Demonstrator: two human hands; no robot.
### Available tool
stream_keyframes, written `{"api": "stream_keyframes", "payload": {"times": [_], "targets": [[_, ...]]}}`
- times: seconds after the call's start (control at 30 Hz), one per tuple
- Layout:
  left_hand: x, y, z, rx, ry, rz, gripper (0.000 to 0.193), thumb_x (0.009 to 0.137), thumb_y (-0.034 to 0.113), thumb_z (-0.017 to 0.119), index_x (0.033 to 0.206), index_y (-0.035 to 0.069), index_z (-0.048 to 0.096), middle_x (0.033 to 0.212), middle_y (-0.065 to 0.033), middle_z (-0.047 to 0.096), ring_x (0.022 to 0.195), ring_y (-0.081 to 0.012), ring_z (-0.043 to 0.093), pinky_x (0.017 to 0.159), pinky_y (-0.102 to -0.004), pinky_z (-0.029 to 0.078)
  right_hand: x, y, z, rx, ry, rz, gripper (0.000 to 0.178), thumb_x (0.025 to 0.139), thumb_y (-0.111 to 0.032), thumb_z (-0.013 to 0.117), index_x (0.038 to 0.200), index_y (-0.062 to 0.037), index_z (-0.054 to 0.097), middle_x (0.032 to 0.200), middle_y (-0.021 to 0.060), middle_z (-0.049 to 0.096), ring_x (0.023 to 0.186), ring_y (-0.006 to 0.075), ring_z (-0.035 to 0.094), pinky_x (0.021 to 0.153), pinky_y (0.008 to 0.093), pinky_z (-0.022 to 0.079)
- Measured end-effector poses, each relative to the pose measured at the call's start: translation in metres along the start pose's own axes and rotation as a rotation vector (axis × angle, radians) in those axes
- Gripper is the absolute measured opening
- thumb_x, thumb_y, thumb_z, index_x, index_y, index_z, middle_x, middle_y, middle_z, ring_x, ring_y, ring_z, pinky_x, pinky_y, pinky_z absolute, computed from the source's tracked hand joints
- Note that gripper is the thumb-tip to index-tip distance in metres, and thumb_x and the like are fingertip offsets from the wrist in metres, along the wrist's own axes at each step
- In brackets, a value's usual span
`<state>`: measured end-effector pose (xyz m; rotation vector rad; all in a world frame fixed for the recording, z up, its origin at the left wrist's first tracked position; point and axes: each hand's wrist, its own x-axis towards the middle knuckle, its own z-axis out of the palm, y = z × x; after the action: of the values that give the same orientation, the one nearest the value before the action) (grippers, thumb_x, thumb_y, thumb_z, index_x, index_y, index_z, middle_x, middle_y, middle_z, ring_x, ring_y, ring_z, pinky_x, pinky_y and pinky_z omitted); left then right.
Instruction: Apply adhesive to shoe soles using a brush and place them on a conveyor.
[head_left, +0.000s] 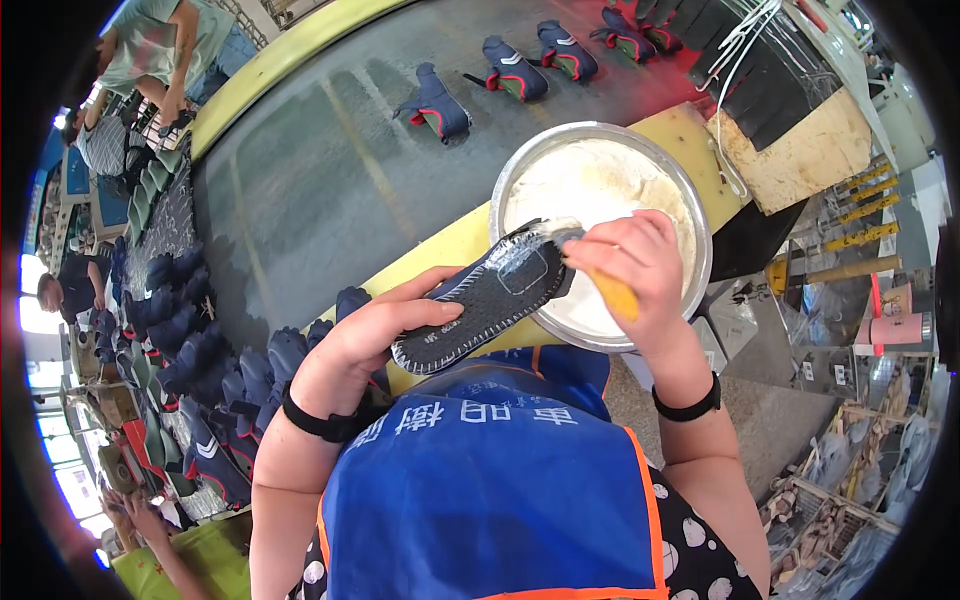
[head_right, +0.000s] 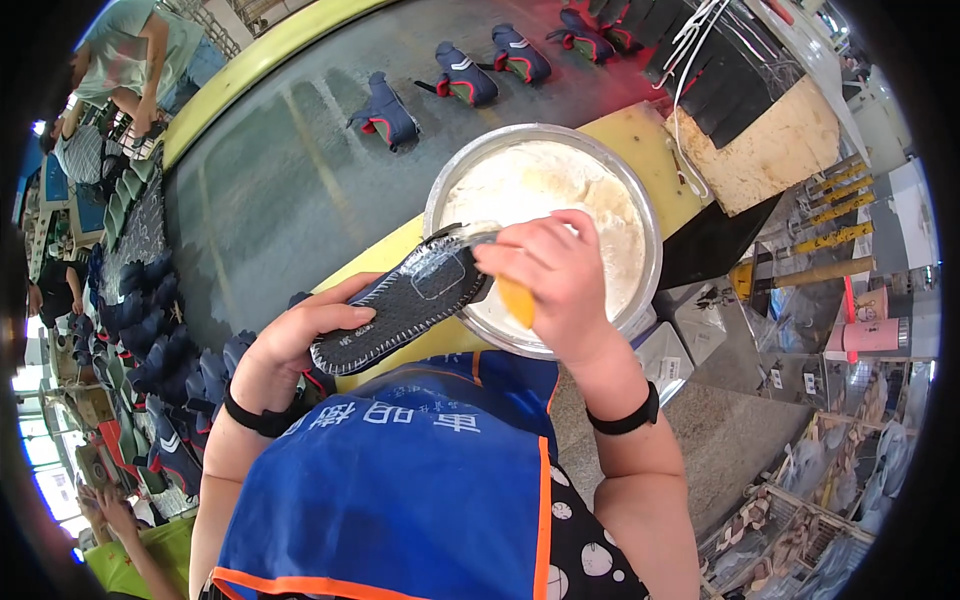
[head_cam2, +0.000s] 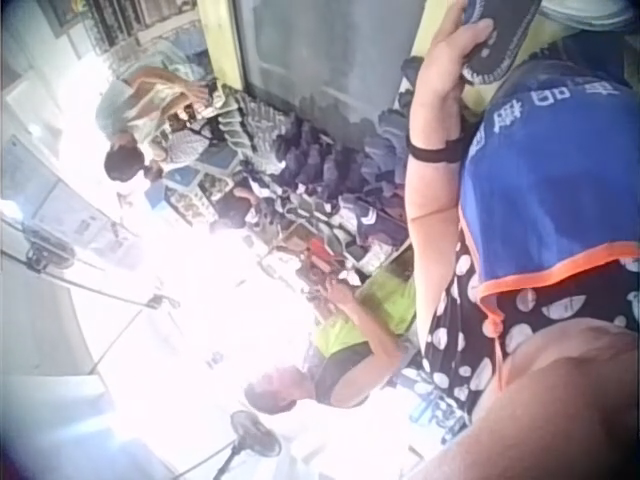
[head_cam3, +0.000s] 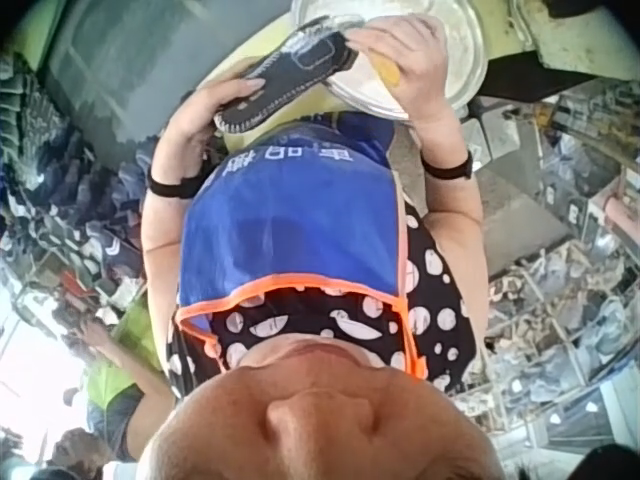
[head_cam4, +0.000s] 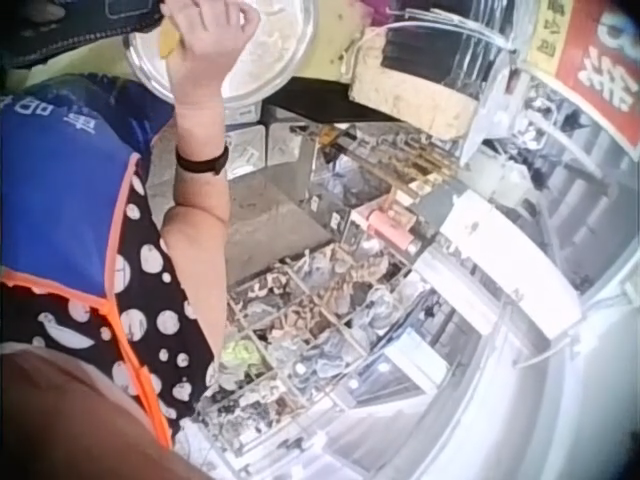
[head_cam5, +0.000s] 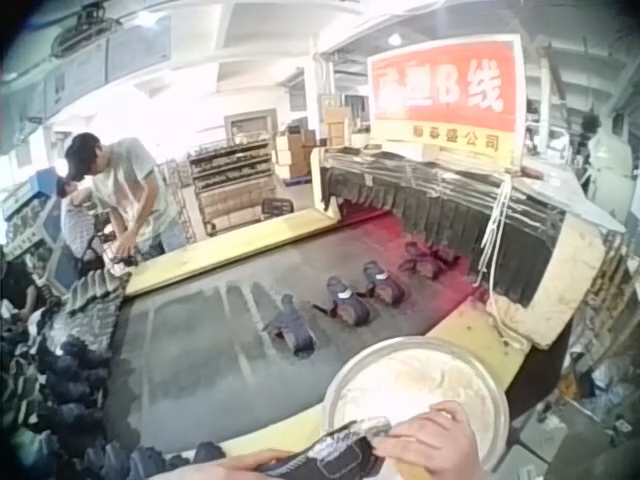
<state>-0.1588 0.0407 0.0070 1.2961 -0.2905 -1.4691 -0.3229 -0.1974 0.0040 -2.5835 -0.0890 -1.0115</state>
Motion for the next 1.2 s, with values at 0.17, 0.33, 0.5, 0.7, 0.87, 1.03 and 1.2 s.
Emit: {"api": "stream_keyframes", "payload": {"times": [0.17, 0.33, 0.5, 0.7, 0.87, 1.03, 1.2], "targets": [[-0.003, -0.003, -0.013, -0.176, -0.134, -0.101, 0.058, 0.093, 0.016, 0.058, 0.145, -0.002, 0.042, 0.128, -0.0127, 0.061, 0.110, -0.0156, 0.063, 0.095, -0.0277, 0.050, -0.002, -0.007, 0.005, 0.350, 0.085, 0.001, 0.027, 0.069, 0.003, 0.081, 0.093, -0.0033, 0.072, 0.086, 0.0093, 0.064, 0.078, 0.0210, 0.062, 0.064, 0.0318, 0.048], [-0.003, -0.009, -0.011, -0.092, -0.123, -0.031, 0.062, 0.091, 0.017, 0.060, 0.147, -0.002, 0.039, 0.131, -0.0142, 0.060, 0.114, -0.0176, 0.061, 0.097, -0.0293, 0.049, -0.002, -0.004, 0.016, 0.352, 0.111, 0.120, 0.020, 0.075, 0.002, 0.078, 0.092, -0.0037, 0.069, 0.084, 0.0055, 0.065, 0.074, 0.0203, 0.063, 0.064, 0.0312, 0.051], [-0.013, -0.014, -0.006, 0.076, -0.026, 0.048, 0.066, 0.088, 0.013, 0.063, 0.148, 0.000, 0.038, 0.134, -0.0145, 0.057, 0.118, -0.0197, 0.059, 0.100, -0.0305, 0.047, -0.005, -0.009, 0.025, 0.520, 0.240, 0.413, 0.010, 0.083, 0.003, 0.072, 0.085, -0.0022, 0.063, 0.079, 0.0064, 0.063, 0.063, 0.0122, 0.062, 0.055, 0.0257, 0.048], [-0.014, -0.023, 0.002, 0.064, 0.066, 0.207, 0.070, 0.085, 0.010, 0.066, 0.149, 0.002, 0.038, 0.136, -0.0136, 0.055, 0.122, -0.0202, 0.055, 0.105, -0.0315, 0.042, -0.005, -0.024, 0.027, 0.366, 0.183, 0.591, 0.013, 0.086, 0.000, 0.070, 0.082, -0.0021, 0.059, 0.067, 0.0041, 0.059, 0.058, 0.0081, 0.059, 0.051, 0.0242, 0.043], [-0.011, -0.028, 0.003, 0.202, 0.123, 0.305, 0.071, 0.085, 0.012, 0.067, 0.149, 0.003, 0.038, 0.137, -0.0132, 0.054, 0.125, -0.0201, 0.052, 0.107, -0.0325, 0.039, 0.002, -0.024, 0.035, 0.416, 0.337, 0.546, 0.015, 0.089, -0.003, 0.069, 0.080, -0.0027, 0.057, 0.063, 0.0027, 0.056, 0.055, 0.0083, 0.055, 0.052, 0.0245, 0.041], [-0.004, -0.033, 0.007, 0.087, 0.211, 0.363, 0.073, 0.086, 0.012, 0.067, 0.150, 0.003, 0.036, 0.139, -0.0138, 0.050, 0.128, -0.0204, 0.049, 0.109, -0.0326, 0.037, -0.008, -0.061, 0.047, 0.541, 0.292, 0.526, 0.016, 0.090, -0.004, 0.069, 0.080, -0.0029, 0.057, 0.067, 0.0036, 0.057, 0.057, 0.0072, 0.053, 0.053, 0.0248, 0.041], [-0.003, -0.032, 0.001, 0.175, 0.193, 0.376, 0.073, 0.086, 0.012, 0.067, 0.150, 0.003, 0.035, 0.140, -0.0140, 0.049, 0.130, -0.0213, 0.048, 0.109, -0.0330, 0.036, -0.006, -0.052, 0.035, 0.507, 0.228, 0.574, 0.016, 0.089, -0.003, 0.069, 0.079, -0.0038, 0.057, 0.064, 0.0040, 0.056, 0.055, 0.0103, 0.056, 0.053, 0.0259, 0.042]]}}
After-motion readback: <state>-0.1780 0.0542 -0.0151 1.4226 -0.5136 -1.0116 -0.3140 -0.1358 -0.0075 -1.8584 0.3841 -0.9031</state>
